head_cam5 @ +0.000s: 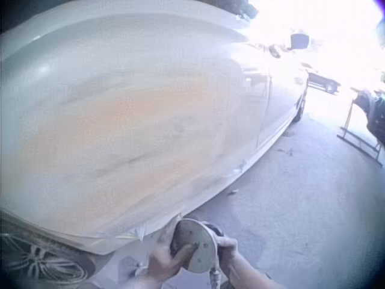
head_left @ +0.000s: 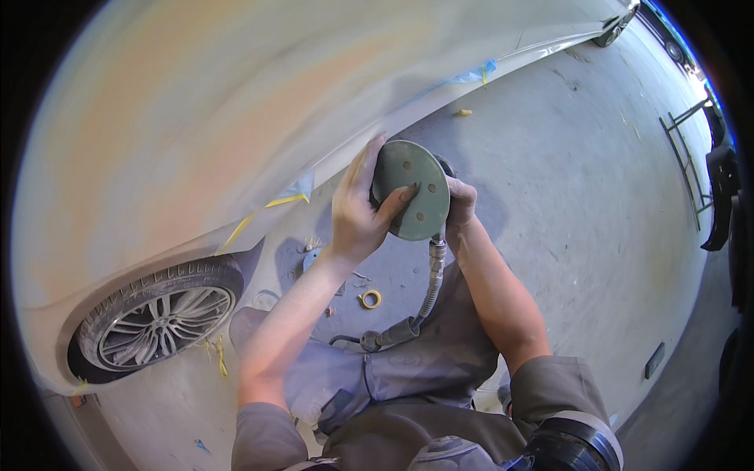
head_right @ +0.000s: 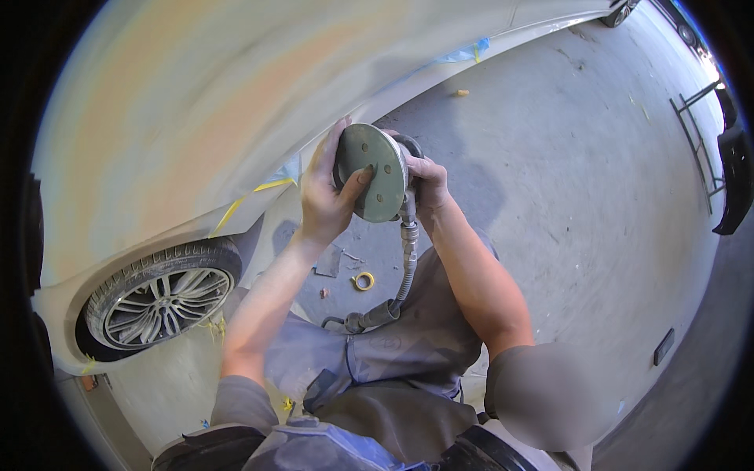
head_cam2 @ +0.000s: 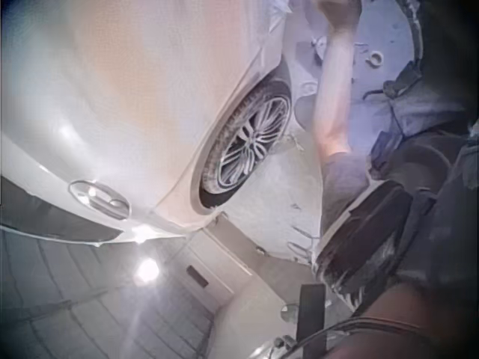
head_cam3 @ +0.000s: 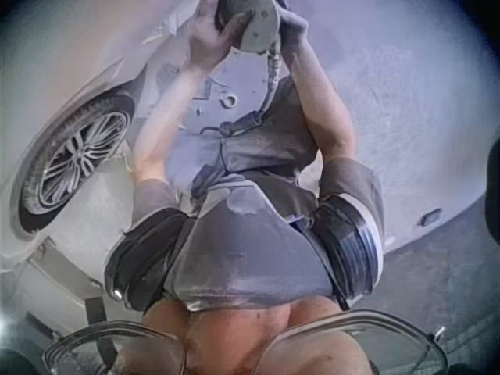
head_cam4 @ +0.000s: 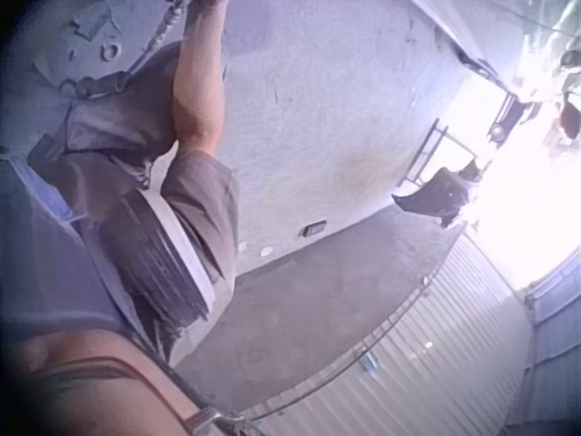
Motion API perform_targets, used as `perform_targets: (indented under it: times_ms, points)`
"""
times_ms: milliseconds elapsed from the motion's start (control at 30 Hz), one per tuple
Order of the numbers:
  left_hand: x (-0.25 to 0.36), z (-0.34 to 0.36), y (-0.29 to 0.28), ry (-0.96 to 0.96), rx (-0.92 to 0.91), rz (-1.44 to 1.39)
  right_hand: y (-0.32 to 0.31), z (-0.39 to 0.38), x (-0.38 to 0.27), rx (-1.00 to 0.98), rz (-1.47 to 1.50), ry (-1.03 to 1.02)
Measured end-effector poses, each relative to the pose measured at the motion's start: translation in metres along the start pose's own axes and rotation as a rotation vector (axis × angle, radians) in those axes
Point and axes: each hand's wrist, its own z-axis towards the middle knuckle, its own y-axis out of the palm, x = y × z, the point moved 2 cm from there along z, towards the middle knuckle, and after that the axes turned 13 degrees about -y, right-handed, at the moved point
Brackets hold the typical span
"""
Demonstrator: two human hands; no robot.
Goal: The person uses a pneumatic orbital sander to sand the rear quarter panel of a white car. They repeatedly sand the surface, pause to wipe it with their hand, and change sanding discs mid-task. The work continues across the same panel area without a visible final finish.
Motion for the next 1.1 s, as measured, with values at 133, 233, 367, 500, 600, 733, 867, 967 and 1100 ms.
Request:
perform_targets:
  times_ms: [133,233,367,500,600,733,867,967,1100]
  points:
    - [-0.004,-0.020,-0.012,0.098,0.177,0.243,0.015,0.003,0.005,0.088,-0.181,-0.008]
    - [-0.017,-0.048,-0.037,-0.004,0.136,0.304,-0.001,0.004,0.024,0.232,-0.428,0.141]
    - [-0.053,-0.100,-0.101,-0.295,-0.063,0.338,-0.057,0.006,0.053,0.639,-0.917,0.177]
    - [-0.070,-0.140,-0.189,-0.547,-0.200,0.484,-0.122,0.017,0.047,0.859,-1.456,0.263]
    - [-0.074,-0.163,-0.258,-0.604,-0.044,0.545,-0.178,0.018,0.035,0.891,-1.670,0.430]
    - [-0.077,-0.232,-0.332,-0.719,0.170,0.652,-0.273,0.008,0.037,0.586,-1.615,0.800]
    - [-0.075,-0.339,-0.378,-1.061,0.410,0.543,-0.330,-0.027,0.040,0.703,-1.227,1.047]
    - [-0.050,-0.419,-0.405,-1.281,0.397,0.617,-0.302,-0.038,0.016,0.831,-1.298,1.163]
    - [0.031,-0.531,-0.410,-1.562,0.252,0.670,-0.186,-0.011,-0.047,0.665,-1.562,1.264]
